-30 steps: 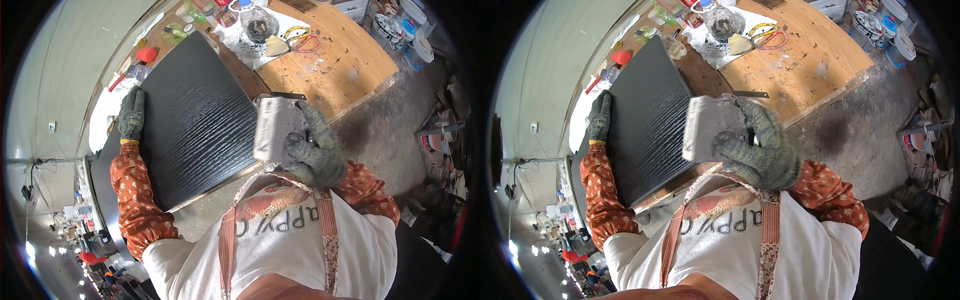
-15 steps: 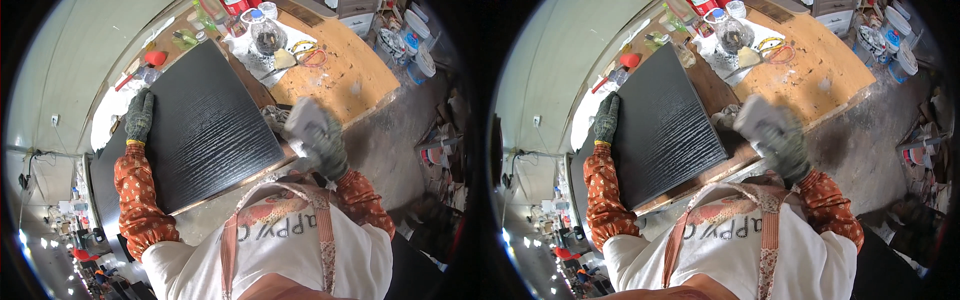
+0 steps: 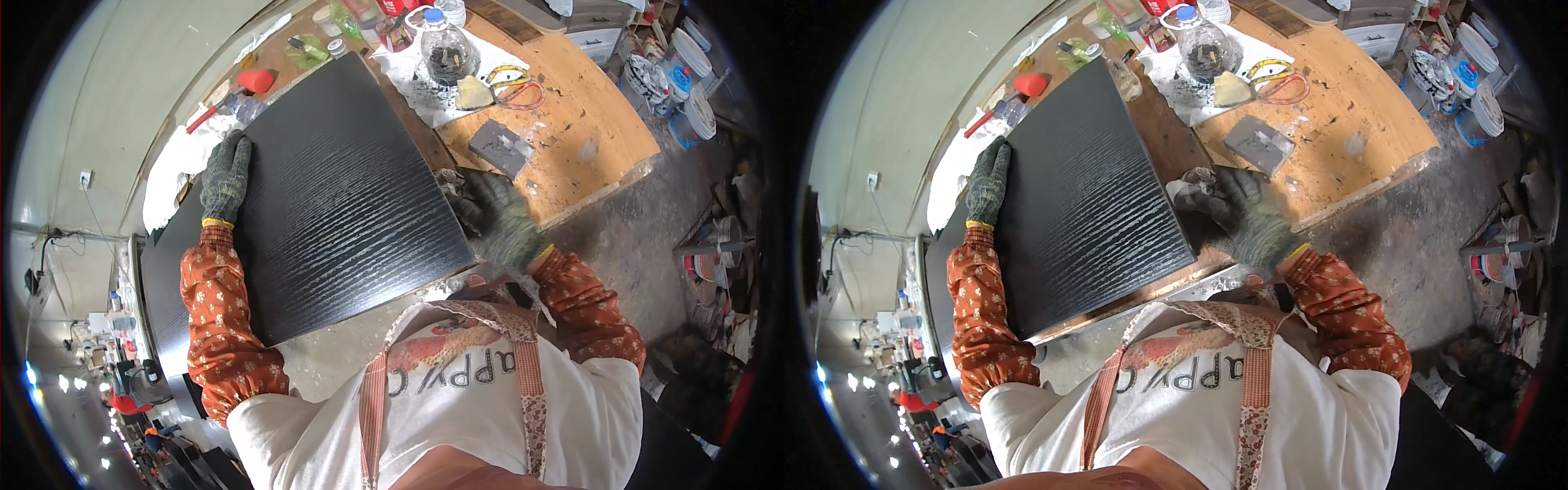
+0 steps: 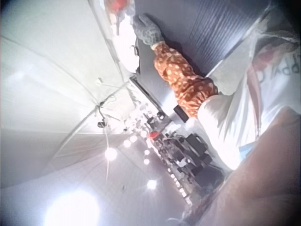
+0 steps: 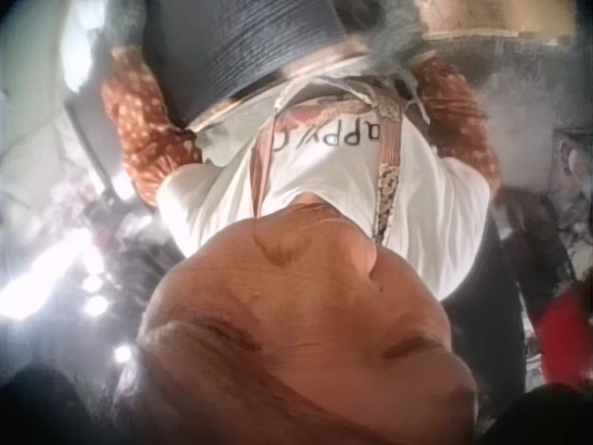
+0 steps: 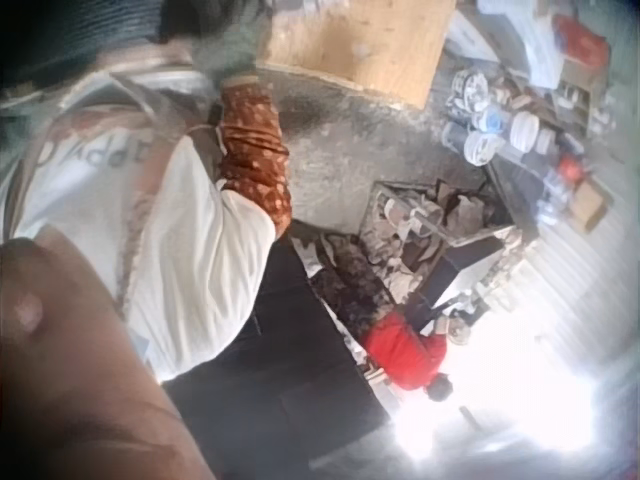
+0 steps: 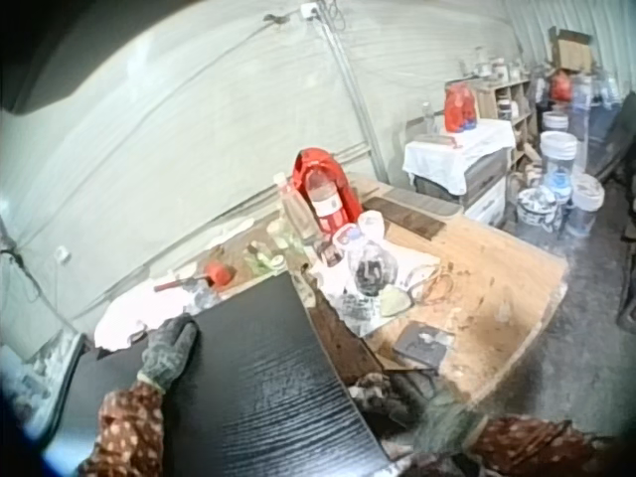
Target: Cleaning and polishing black wooden furniture panels using a cloth and a bottle of liquid solution.
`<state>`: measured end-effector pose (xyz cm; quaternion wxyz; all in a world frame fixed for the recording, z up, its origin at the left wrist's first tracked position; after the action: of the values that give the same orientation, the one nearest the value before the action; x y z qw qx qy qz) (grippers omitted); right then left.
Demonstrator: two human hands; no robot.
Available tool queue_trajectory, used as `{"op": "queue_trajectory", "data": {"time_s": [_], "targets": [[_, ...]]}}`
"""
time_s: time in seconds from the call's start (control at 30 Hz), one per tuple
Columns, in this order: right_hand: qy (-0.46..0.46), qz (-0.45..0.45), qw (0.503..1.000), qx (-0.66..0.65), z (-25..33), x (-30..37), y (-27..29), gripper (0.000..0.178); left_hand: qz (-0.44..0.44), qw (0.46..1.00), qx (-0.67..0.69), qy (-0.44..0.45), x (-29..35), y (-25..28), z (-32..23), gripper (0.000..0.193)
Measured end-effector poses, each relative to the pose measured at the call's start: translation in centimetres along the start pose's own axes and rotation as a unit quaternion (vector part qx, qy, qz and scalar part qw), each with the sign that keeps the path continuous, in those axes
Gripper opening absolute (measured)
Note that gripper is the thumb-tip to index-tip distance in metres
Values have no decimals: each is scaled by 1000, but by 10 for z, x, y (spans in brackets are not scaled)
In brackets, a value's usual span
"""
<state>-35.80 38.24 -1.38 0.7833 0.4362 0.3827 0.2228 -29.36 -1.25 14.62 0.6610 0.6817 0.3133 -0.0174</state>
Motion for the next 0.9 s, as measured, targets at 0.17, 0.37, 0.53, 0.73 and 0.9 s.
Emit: {"op": "queue_trajectory", "data": {"time_s": [0.17,0.37,0.53,0.73,0.9], "targets": [[-43,70,987,-140,-14,-27,-12,42,3,999,-25,40,1,6,-6,45],[-221,-161,908,-317,-28,-35,37,31,-17,1000,-15,-8,0,2,-2,42],[19,-233,908,-348,33,-69,125,34,-8,999,-34,26,5,5,0,44],[354,33,930,-91,127,-134,127,31,2,998,-54,40,8,10,4,48],[310,86,947,4,126,-210,67,40,7,999,-40,25,2,10,-13,46]]}}
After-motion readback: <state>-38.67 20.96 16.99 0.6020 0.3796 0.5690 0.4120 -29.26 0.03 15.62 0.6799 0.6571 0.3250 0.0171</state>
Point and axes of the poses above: each hand's wrist, its own x-axis away from the middle knuckle, its own y-axis out of the back of the hand, z = x × y, the point moved 3 cm from there along -x, towards the middle knuckle, and after that the axes turned 11 degrees about -z, right-handed, at the moved point
